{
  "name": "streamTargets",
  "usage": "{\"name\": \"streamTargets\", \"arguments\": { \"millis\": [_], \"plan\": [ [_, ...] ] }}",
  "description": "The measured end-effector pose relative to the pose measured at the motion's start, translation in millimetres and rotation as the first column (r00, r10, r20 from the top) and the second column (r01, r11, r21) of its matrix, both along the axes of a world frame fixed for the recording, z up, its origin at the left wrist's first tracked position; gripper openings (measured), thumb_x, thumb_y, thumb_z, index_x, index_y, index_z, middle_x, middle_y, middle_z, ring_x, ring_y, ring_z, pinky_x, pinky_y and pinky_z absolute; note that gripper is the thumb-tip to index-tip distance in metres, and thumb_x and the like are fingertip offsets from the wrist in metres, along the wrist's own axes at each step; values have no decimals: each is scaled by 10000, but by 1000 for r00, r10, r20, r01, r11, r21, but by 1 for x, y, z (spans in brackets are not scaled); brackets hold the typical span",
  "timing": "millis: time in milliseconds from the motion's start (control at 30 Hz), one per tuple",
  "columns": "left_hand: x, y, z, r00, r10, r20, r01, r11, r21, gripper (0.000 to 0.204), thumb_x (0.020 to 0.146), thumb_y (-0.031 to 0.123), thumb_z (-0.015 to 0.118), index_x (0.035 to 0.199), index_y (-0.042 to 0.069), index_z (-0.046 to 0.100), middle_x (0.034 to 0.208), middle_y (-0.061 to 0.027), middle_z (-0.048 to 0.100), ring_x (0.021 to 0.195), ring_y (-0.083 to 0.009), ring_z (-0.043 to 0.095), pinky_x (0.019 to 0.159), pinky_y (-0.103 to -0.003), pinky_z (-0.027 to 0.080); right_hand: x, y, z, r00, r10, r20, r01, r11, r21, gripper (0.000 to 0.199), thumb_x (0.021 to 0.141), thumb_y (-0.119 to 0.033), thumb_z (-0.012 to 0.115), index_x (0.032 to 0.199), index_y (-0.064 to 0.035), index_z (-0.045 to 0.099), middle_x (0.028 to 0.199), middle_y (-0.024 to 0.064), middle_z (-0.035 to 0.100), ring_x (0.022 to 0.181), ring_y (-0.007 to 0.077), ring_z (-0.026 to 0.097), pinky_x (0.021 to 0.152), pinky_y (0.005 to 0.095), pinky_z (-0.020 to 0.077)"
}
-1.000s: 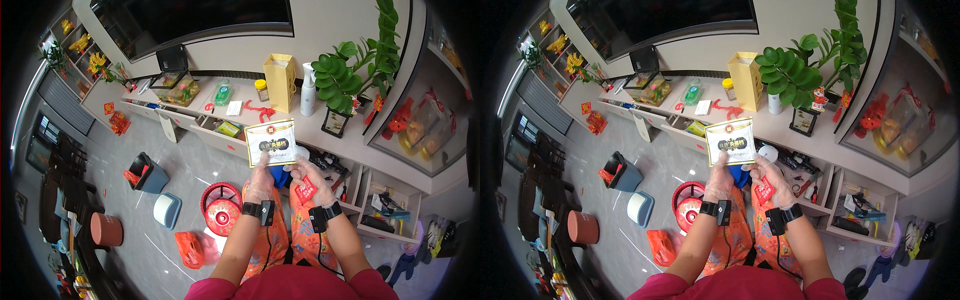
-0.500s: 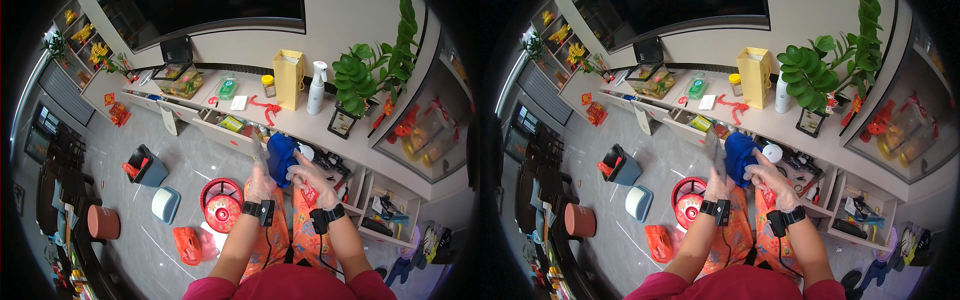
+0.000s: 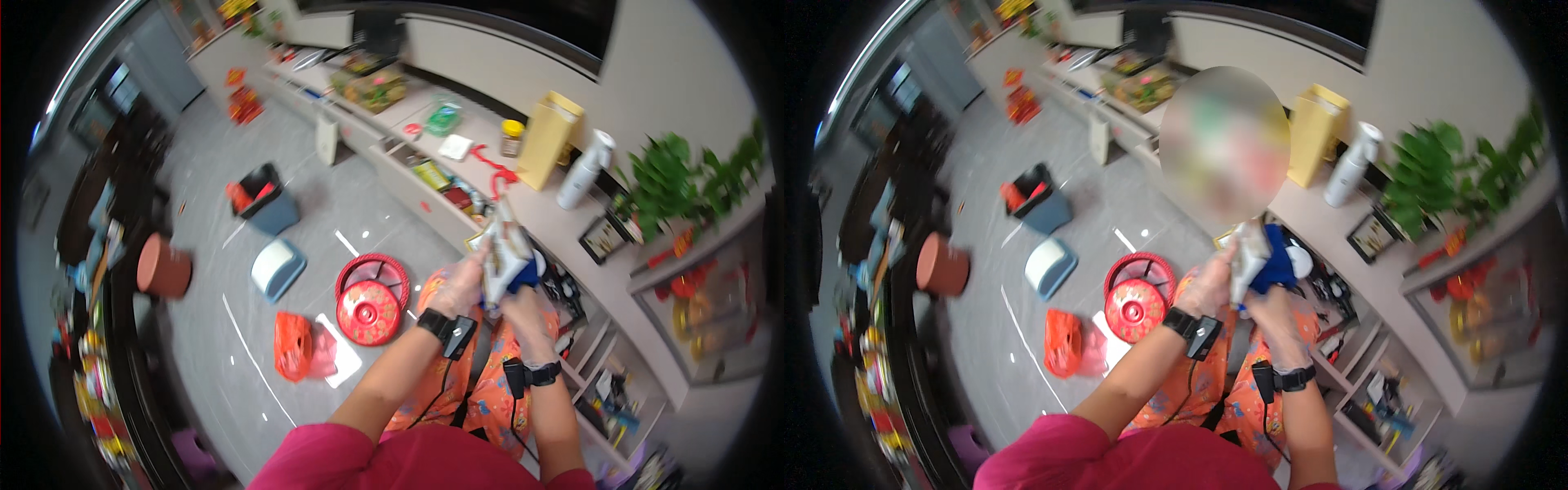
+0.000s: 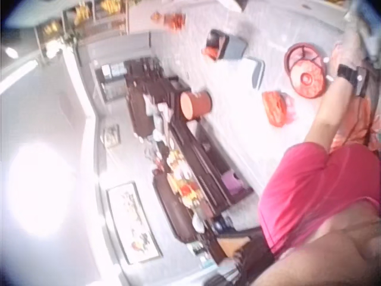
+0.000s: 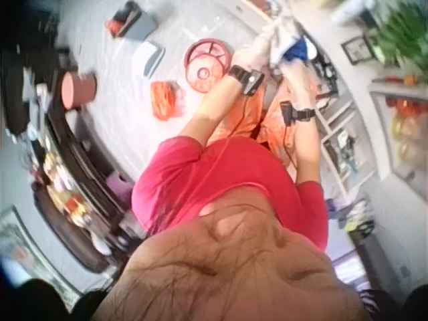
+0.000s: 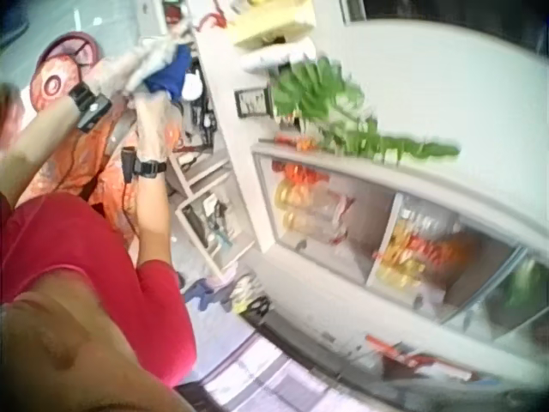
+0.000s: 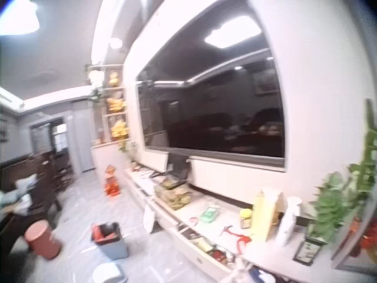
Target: Organize various cleaning tools and miscellaneous household items into drawers of a low cabinet.
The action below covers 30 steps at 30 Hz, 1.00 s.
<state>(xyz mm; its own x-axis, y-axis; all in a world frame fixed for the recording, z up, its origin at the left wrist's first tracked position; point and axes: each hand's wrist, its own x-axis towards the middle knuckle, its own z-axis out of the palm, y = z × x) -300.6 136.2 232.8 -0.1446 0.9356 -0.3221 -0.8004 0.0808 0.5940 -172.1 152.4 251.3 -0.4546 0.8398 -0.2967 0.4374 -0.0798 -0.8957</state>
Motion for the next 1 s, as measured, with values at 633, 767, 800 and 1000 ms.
{"name": "streamTargets", "arguments": {
  "millis": [633,767,800,1000],
  "plan": [
    [-160,-319,-132,140,909,393,-876,299,-379,437,943,50,400,1377,29,352,1395,-124,446,1332,-214,376,1149,-336,250,14,-14,23,900,-308,-307,218,930,-296,388,954,-341,553,649,-145,414,511,-45,333,453,44,319,449,212,267],
    [-144,-407,-198,71,974,216,-822,179,-540,373,913,33,412,1286,20,408,1258,-145,522,1163,-283,532,1006,-403,456,13,-14,27,910,-278,-306,179,932,-314,367,959,-322,551,666,-152,410,506,-49,330,443,41,313,438,211,256],
    [-136,-412,-204,120,991,-54,-812,67,-580,331,923,38,401,1253,13,421,1207,-150,539,1101,-290,564,948,-419,500,14,-11,26,915,-252,-316,138,930,-341,367,958,-323,554,666,-156,407,503,-52,326,435,42,309,431,212,250],
    [-100,-474,-228,584,736,-344,-693,231,-683,235,943,198,505,1117,43,535,994,-91,634,933,-214,632,784,-346,538,6,-15,31,922,-260,-289,128,905,-405,363,961,-353,543,678,-153,436,489,-54,347,400,38,296,381,217,220]
  ]
}}
